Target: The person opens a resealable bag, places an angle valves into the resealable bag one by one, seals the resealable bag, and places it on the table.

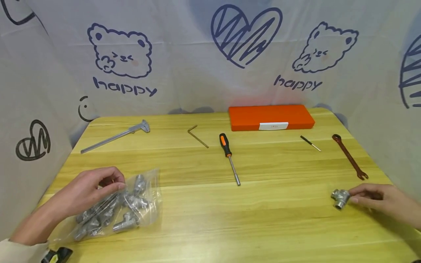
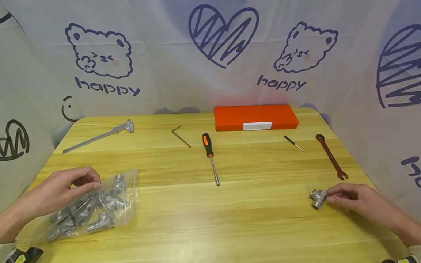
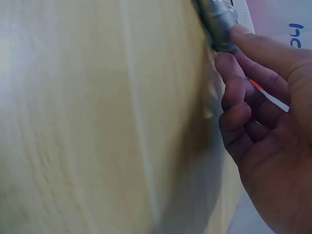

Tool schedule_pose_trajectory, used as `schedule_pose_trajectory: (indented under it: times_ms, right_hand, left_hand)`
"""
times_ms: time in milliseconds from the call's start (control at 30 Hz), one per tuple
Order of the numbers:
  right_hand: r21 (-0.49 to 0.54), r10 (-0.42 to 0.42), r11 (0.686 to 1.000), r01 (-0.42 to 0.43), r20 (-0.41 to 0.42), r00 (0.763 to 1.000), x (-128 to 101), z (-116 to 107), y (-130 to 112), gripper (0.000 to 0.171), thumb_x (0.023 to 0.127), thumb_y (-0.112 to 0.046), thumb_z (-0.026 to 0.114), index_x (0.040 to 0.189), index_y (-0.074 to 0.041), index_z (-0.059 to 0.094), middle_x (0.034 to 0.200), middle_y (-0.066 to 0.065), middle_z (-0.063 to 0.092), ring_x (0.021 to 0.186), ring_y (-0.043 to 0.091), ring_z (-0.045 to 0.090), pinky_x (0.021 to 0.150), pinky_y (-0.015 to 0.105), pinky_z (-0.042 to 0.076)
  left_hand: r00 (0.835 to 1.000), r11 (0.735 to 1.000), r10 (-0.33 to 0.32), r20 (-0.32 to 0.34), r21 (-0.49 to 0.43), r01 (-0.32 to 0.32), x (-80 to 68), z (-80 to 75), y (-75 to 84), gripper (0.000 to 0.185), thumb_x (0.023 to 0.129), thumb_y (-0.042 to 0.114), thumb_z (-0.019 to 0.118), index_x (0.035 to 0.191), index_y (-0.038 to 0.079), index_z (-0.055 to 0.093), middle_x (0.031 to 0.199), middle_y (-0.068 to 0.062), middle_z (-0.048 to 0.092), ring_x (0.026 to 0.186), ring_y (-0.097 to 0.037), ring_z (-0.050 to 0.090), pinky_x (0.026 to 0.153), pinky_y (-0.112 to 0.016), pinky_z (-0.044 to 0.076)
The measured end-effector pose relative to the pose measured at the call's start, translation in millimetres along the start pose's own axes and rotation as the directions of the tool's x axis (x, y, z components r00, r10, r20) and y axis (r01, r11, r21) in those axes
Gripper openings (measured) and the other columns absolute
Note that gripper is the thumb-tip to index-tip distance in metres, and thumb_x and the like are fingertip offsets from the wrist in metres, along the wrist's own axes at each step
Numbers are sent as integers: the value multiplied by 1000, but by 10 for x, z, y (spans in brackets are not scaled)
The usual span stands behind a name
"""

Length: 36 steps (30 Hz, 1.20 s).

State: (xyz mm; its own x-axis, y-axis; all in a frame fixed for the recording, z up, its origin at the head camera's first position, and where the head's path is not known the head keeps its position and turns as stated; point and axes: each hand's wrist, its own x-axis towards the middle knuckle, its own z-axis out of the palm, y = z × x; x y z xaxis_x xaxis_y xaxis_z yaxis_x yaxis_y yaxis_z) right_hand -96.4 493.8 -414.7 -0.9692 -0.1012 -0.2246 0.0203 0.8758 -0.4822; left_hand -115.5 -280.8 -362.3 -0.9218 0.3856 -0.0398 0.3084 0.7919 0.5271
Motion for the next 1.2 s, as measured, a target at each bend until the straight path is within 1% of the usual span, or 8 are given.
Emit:
schedule_pose_trajectory:
  times_ms: [167,267,433,533,633,767,867,1200]
  right_hand:
    - [23,-11,1000,10,26,1000,19,73,-10,24,107,-23,73,119,-3,77,106,1,74,80,1,58,66,26,52]
    - [19,-8,1000,8,12,1000,31,90,-44,22,107,-24,73,116,-5,77,102,0,70,78,4,53,64,26,47]
    - [-3,-2,1000,2,-27,1000,74,82,-148,25,107,-32,73,114,-8,77,96,1,66,77,7,47,63,27,41]
    - [22,-19,1000,20,-49,999,117,80,-258,26,107,-34,73,115,-10,77,96,0,68,77,8,50,64,27,43]
    - [52,-66,996,70,-77,995,200,93,-425,23,106,-33,74,113,-11,78,97,-1,71,78,8,54,66,26,46]
    - [69,-176,980,185,-123,977,358,147,-717,13,104,-27,78,108,-15,79,97,-4,74,80,5,56,68,23,48]
    - [96,-234,964,246,-124,964,489,211,-1007,10,103,-26,79,106,-17,80,97,-5,74,82,5,57,70,22,49]
    - [256,-378,893,371,-25,926,932,614,-2211,14,102,-28,80,107,-15,80,99,0,77,87,17,60,74,25,52]
  left_hand:
    - [1000,1000,0,-1,6,0,0,-10,13,4,108,26,72,108,22,72,86,10,65,77,-4,58,66,-26,48]
    - [1000,1000,-1,-1,7,1,-4,-11,11,4,108,26,72,108,22,72,86,10,64,77,-4,58,66,-25,48]
    - [1000,1000,-9,1,-4,9,-6,-6,2,4,108,26,72,107,22,72,87,10,65,78,-5,59,67,-25,49]
    - [1000,1000,-13,3,-7,13,-8,-5,1,5,108,27,71,107,22,72,87,10,65,78,-5,59,66,-25,49]
    - [1000,1000,-15,5,-7,15,-6,-5,5,4,109,26,71,107,23,72,88,10,66,78,-5,60,67,-26,49]
    - [1000,1000,-9,5,-2,9,1,-4,9,4,109,26,71,107,23,72,88,10,66,79,-4,60,68,-26,50]
    - [1000,1000,-5,1,-2,5,2,-1,11,5,108,27,71,106,22,72,88,10,66,79,-4,60,69,-25,51]
    - [1000,1000,2,-11,-18,-2,-35,-7,5,7,109,26,70,104,21,71,88,9,66,78,-5,59,69,-26,51]
